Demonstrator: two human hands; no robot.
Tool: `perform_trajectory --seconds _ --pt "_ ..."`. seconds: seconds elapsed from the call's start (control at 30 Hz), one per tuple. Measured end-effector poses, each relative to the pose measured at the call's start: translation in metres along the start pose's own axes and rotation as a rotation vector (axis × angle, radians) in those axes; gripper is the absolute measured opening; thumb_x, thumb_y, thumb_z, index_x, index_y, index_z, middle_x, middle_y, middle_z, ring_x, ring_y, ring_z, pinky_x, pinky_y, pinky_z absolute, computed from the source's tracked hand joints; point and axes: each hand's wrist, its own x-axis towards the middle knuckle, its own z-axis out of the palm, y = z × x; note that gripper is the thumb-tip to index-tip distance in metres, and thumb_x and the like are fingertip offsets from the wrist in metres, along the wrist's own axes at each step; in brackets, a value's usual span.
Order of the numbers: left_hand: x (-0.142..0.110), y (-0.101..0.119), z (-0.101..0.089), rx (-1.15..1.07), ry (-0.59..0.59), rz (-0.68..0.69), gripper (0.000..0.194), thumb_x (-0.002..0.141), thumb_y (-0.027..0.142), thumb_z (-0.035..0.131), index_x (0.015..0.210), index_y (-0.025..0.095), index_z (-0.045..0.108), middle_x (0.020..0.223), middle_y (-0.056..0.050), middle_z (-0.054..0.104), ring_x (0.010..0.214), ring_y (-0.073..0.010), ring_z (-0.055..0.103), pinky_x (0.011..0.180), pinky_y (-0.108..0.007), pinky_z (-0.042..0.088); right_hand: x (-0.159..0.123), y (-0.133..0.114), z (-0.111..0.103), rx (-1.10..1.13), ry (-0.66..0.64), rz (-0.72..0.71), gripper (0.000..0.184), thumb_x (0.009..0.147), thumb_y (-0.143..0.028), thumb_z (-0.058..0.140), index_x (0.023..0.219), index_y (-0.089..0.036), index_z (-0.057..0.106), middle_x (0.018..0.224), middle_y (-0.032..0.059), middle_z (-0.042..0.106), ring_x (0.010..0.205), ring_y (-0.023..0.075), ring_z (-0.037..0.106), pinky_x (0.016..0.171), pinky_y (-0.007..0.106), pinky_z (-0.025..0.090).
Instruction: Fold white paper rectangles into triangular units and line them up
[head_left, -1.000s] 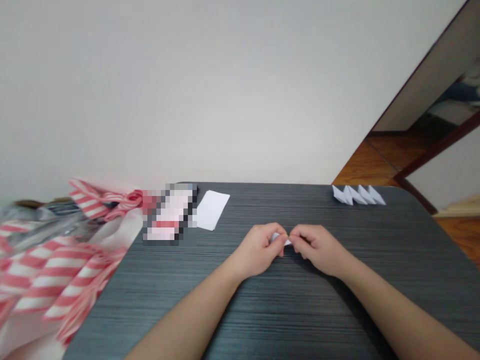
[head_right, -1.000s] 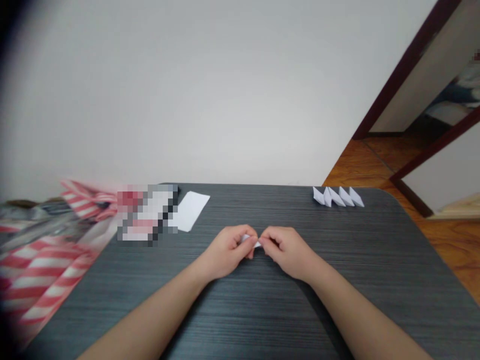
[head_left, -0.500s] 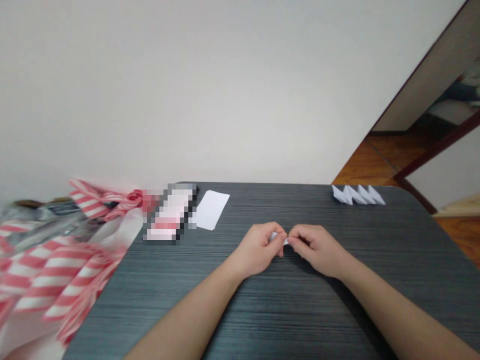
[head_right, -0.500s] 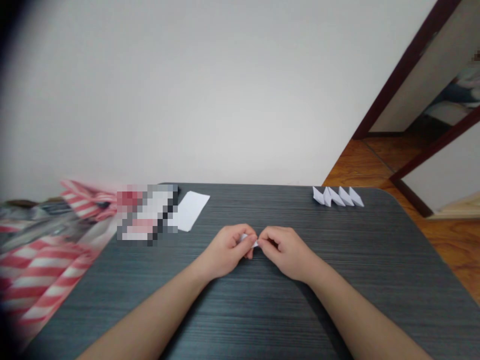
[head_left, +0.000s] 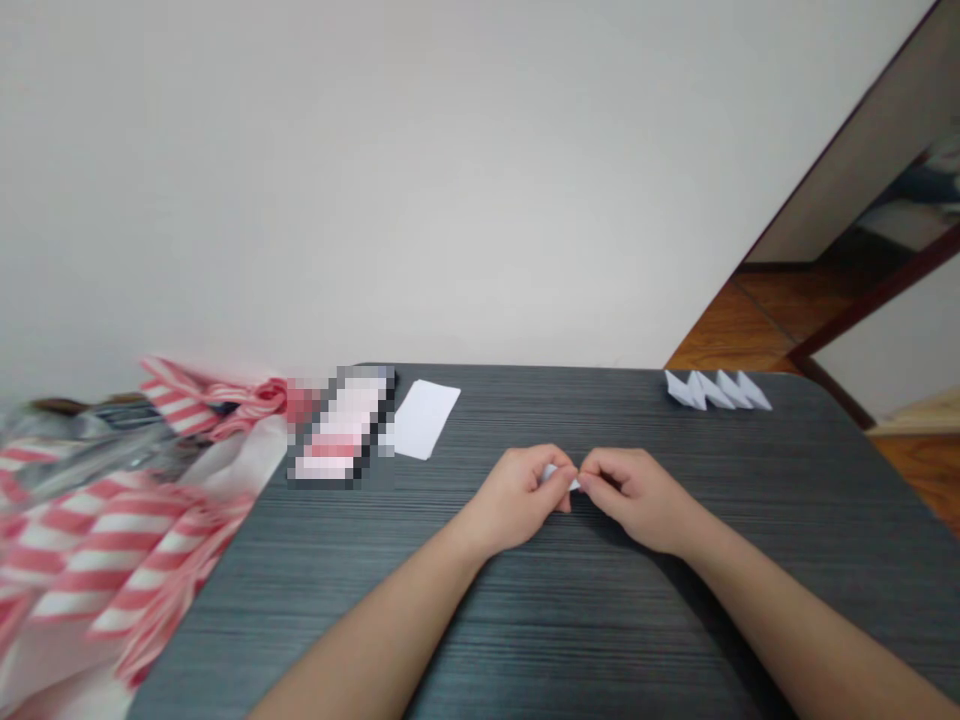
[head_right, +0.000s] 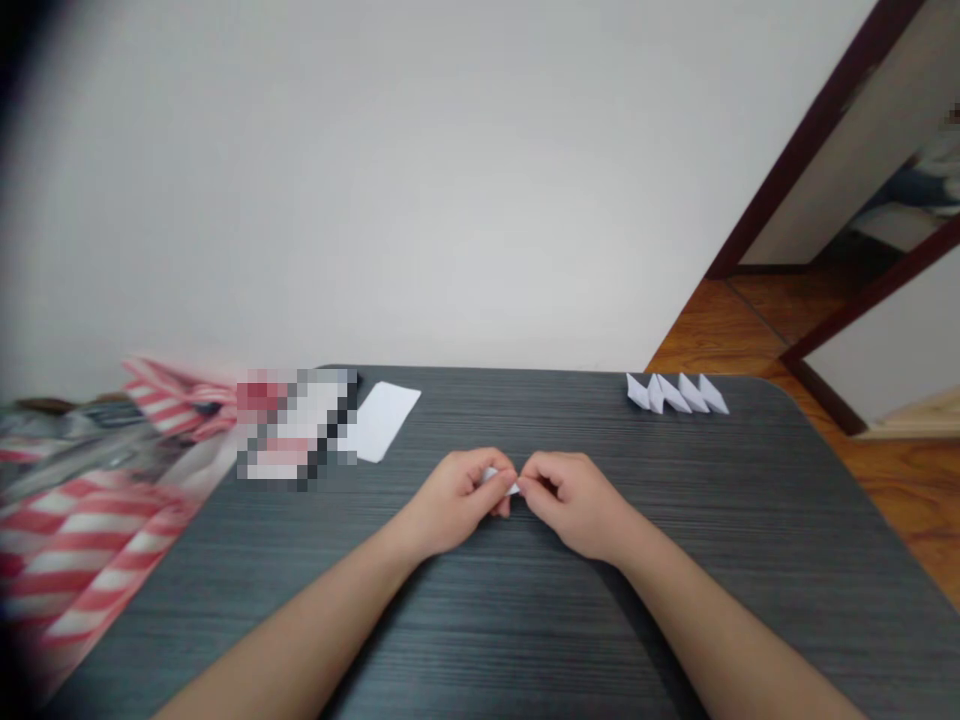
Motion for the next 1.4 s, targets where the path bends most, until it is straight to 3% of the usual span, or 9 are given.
perform_trajectory --seconds 0.37,0.57,0.7,0.83,0.97,1.2,1.4 --pt "-0.001 0.001 -0.001 -0.049 -0.046 -0.005 0.030 0.096 0.034 0.047 0.077 0.015 0.060 0.067 -0.001 0.064 0.063 -0.0116 0.057 0.063 -0.023 0.043 -0.002 0.000 0.000 0.041 -0.015 0.003 0.024 0.092 -0.018 0.049 0.069 -0.018 0.054 0.063 -0.0032 0.054 0.060 0.0113 0.049 0.059 0.023 0.036" --pt "0.001 -0.001 0.005 -0.411 0.089 -0.034 0.024 0.094 0.036 0.052 0.110 0.018 0.051 0.071 0.002 0.060 0.056 -0.0107 0.057 0.055 -0.023 0.046 -0.001 0.003 -0.004 0.025 0.089 0.029 0.022 0.090 -0.016 0.049 0.068 -0.018 0.051 0.062 -0.0036 0.052 0.058 0.0112 0.047 0.057 0.023 0.034" --pt "0.003 0.001 0.006 -0.419 0.136 -0.041 0.019 0.090 0.031 0.057 0.103 0.018 0.053 0.073 0.003 0.056 0.054 -0.0090 0.056 0.053 -0.022 0.044 -0.003 0.008 -0.005 0.052 0.126 0.070 0.023 0.088 -0.016 0.048 0.066 -0.019 0.048 0.058 -0.0047 0.048 0.055 0.0109 0.043 0.054 0.023 0.033" --pt "0.004 -0.003 0.006 -0.370 0.107 -0.041 0.011 0.087 0.026 0.061 0.088 0.016 0.056 0.068 0.004 0.055 0.056 -0.0088 0.054 0.055 -0.021 0.044 -0.003 0.011 -0.005 0.065 0.179 0.107 0.022 0.090 -0.019 0.046 0.068 -0.020 0.049 0.056 -0.0053 0.048 0.052 0.0109 0.044 0.054 0.023 0.034" --pt "0.004 -0.004 0.007 -0.370 0.093 -0.020 0.012 0.086 0.023 0.061 0.096 0.016 0.059 0.069 0.004 0.057 0.059 -0.0094 0.056 0.058 -0.022 0.046 -0.002 0.010 -0.004 0.036 0.228 0.138 0.022 0.092 -0.023 0.049 0.070 -0.019 0.053 0.057 -0.0049 0.049 0.053 0.0112 0.046 0.055 0.024 0.035" --pt "0.004 0.000 0.005 -0.330 0.075 -0.020 0.011 0.088 0.024 0.060 0.090 0.014 0.065 0.069 0.002 0.060 0.059 -0.0088 0.054 0.057 -0.021 0.045 -0.002 0.009 -0.006 0.099 0.184 0.177 0.024 0.091 -0.028 0.053 0.069 -0.019 0.054 0.056 -0.0046 0.051 0.053 0.0112 0.046 0.053 0.024 0.036" --pt "0.005 -0.001 0.003 -0.381 0.108 -0.060 0.014 0.088 0.028 0.060 0.093 0.015 0.063 0.067 0.002 0.060 0.055 -0.0090 0.055 0.053 -0.021 0.045 -0.002 0.007 -0.002 0.348 0.163 0.232 0.028 0.096 -0.034 0.047 0.074 -0.019 0.055 0.053 -0.0052 0.050 0.048 0.0106 0.045 0.051 0.024 0.036"
